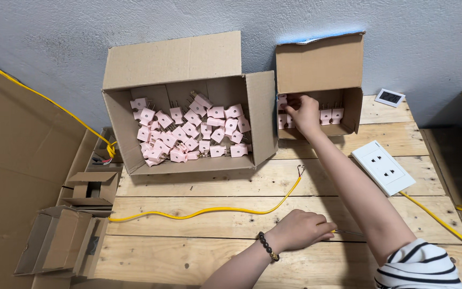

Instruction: The person assembles a pink electrical plug by inserting a yellow cable into the housing and tightening the internal screws with a screwdriver. They then test the plug by inserting it into a white power strip and pressing the switches.

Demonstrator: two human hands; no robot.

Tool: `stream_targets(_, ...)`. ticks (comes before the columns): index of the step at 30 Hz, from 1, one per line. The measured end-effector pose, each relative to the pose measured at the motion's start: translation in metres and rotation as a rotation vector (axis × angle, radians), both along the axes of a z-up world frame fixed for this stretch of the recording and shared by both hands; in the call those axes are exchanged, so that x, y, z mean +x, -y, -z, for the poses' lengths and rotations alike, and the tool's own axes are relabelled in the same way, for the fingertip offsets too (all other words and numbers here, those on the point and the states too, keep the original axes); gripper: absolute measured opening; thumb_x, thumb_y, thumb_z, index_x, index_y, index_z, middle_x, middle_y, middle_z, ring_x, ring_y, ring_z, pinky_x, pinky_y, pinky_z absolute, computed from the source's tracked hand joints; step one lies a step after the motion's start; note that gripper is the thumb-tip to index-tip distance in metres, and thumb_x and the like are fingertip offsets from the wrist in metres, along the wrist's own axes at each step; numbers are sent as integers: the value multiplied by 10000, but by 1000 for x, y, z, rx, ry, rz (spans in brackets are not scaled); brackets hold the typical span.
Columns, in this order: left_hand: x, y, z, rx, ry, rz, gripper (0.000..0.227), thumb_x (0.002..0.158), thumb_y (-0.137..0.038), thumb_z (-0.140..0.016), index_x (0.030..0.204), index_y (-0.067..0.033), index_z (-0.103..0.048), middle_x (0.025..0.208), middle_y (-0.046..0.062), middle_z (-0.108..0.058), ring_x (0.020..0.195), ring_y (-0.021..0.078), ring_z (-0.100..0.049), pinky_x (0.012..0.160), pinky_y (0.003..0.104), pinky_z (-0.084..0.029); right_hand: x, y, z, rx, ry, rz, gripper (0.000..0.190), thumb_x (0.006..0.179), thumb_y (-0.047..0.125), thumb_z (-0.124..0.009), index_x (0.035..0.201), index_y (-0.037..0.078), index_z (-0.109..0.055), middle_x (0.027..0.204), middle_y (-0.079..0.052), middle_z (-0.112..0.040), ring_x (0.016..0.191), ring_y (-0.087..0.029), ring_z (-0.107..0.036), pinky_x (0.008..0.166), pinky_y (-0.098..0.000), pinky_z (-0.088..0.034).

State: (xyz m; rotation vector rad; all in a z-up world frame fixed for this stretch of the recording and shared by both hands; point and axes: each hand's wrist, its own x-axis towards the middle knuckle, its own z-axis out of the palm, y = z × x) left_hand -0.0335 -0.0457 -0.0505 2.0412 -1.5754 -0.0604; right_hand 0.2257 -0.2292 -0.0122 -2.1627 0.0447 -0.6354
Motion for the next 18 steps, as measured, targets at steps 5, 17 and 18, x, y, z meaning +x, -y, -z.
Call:
stream_targets(5, -1, 1, 2, -11, -3, -2, 249, 1093, -342, -553, 1166, -123, -648, 857, 82, -650, 789, 320, -657, 548, 476, -470, -29, -11, -11, -35, 145, 132, 178, 878, 92, -763, 1043, 38, -724, 952, -112, -730, 835, -244, -670, 788, -375, -528)
stream_targets(17, -2, -1, -7, 27, 1, -3, 176, 1072, -284, -557, 1105, -132, -638, 921, 112, -663, 758, 366, -650, 527, 505, -460, -86, -147, -106, -900, 715, -443, 55, 945, 29, -636, 996, 12, -646, 1080, -165, -626, 1011, -346, -627, 920, -450, -547)
stream_targets(18, -3, -2, -9, -34, -71, 5, 119, 1075, -216, -583, 1033, -106, -602, 874, 119, -633, 778, 345, -602, 543, 498, -445, -86, -166, -115, -1155, 594, -366, 38, 860, 64, -660, 886, 55, -634, 960, -98, -597, 961, -292, -587, 923, -375, -519)
